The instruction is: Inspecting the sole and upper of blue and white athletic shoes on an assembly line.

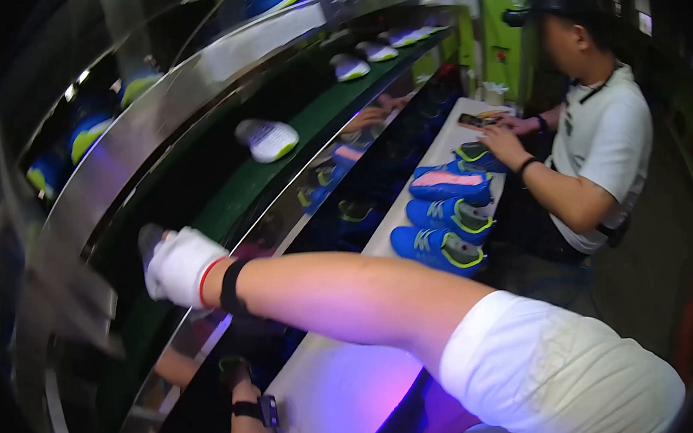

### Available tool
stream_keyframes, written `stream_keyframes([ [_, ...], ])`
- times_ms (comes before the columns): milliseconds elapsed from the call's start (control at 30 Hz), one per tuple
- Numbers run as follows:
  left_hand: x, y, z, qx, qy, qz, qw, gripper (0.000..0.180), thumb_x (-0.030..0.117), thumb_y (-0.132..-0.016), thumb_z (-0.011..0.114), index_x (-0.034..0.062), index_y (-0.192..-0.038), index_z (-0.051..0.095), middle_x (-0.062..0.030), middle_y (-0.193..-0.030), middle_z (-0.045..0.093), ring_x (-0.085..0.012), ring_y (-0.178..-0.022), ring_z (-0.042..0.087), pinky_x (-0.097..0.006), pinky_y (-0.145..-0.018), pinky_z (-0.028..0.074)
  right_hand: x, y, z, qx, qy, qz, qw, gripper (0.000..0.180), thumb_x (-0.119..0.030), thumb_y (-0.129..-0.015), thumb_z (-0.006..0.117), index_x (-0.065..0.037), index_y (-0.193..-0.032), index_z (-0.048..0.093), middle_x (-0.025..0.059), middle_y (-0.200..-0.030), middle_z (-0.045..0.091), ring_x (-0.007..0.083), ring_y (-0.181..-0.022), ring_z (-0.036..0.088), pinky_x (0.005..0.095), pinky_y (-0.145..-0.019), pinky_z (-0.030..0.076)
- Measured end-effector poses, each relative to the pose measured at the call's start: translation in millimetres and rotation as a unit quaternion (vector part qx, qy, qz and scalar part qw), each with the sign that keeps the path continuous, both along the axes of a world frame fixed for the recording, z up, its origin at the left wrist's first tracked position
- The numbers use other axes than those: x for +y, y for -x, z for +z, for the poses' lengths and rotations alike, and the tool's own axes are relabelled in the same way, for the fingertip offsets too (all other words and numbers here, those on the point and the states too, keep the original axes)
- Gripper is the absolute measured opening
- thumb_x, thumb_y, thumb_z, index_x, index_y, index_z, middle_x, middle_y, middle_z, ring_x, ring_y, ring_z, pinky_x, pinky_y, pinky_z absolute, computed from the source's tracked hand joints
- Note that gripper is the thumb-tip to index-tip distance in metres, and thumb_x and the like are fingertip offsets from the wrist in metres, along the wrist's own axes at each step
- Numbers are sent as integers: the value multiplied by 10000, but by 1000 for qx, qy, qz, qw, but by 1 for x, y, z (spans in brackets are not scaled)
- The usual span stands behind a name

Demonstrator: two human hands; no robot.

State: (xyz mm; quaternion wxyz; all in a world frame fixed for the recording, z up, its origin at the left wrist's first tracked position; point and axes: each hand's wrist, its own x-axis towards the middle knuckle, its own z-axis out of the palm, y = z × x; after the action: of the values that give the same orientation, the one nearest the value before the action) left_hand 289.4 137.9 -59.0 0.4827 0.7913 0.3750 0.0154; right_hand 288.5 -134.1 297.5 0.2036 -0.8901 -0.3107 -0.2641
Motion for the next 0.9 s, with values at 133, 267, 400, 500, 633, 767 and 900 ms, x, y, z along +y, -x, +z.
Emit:
stream_keyframes([
  [133,-10,109,70,-191,539,-41,819,190,87,-1024,669,88,-1214,663,-109,-1156,738,-285,-1069,728,-512,-1014,593,2,-6,-3,-20,6,-10,1000,242,-350,-932,682,-179,-962,851,163,-1004,807,374,-963,773,482,-875,619],
  [267,-69,251,123,-121,633,-29,764,452,281,-1074,710,23,-1426,591,-158,-1293,733,-318,-1153,742,-508,-1037,598,0,0,5,-1,24,11,1000,387,-480,-918,705,-129,-997,847,164,-985,794,360,-975,764,485,-895,604],
  [400,-92,327,131,-73,612,-63,785,579,335,-1089,686,-33,-1505,524,-212,-1348,709,-390,-1184,735,-506,-1056,598,5,19,9,-27,76,-5,997,276,-313,-947,761,-104,-1121,810,160,-1117,796,366,-1039,760,462,-919,608],
  [500,-91,349,128,-159,210,-141,954,606,309,-1060,711,-45,-1510,514,-239,-1329,712,-411,-1181,725,-513,-1072,567,-4,64,-2,-193,-28,169,966,310,-275,-911,782,-57,-1129,752,194,-1162,763,396,-1089,734,470,-938,592],
  [633,-103,333,134,-250,-304,-316,863,496,274,-1015,722,-1,-1412,606,-246,-1357,696,-408,-1194,697,-508,-1077,526,-38,158,-29,-197,-34,305,931,322,21,-848,819,-29,-1145,703,186,-1274,770,396,-1145,748,437,-989,592],
  [767,-141,286,145,-179,-246,-367,879,426,334,-1016,709,-28,-1234,655,-273,-1186,741,-428,-1091,727,-526,-941,566,-114,237,-54,-33,-45,312,948,354,-1,-957,747,-20,-1285,614,217,-1234,767,331,-1066,756,401,-928,587],
  [900,-158,261,149,-87,-219,-409,882,529,429,-1044,645,-86,-1166,638,-265,-921,762,-446,-895,758,-541,-788,595,-171,263,-99,248,-190,109,944,264,-23,-965,730,24,-1207,635,90,-990,708,163,-871,656,335,-810,538],
])
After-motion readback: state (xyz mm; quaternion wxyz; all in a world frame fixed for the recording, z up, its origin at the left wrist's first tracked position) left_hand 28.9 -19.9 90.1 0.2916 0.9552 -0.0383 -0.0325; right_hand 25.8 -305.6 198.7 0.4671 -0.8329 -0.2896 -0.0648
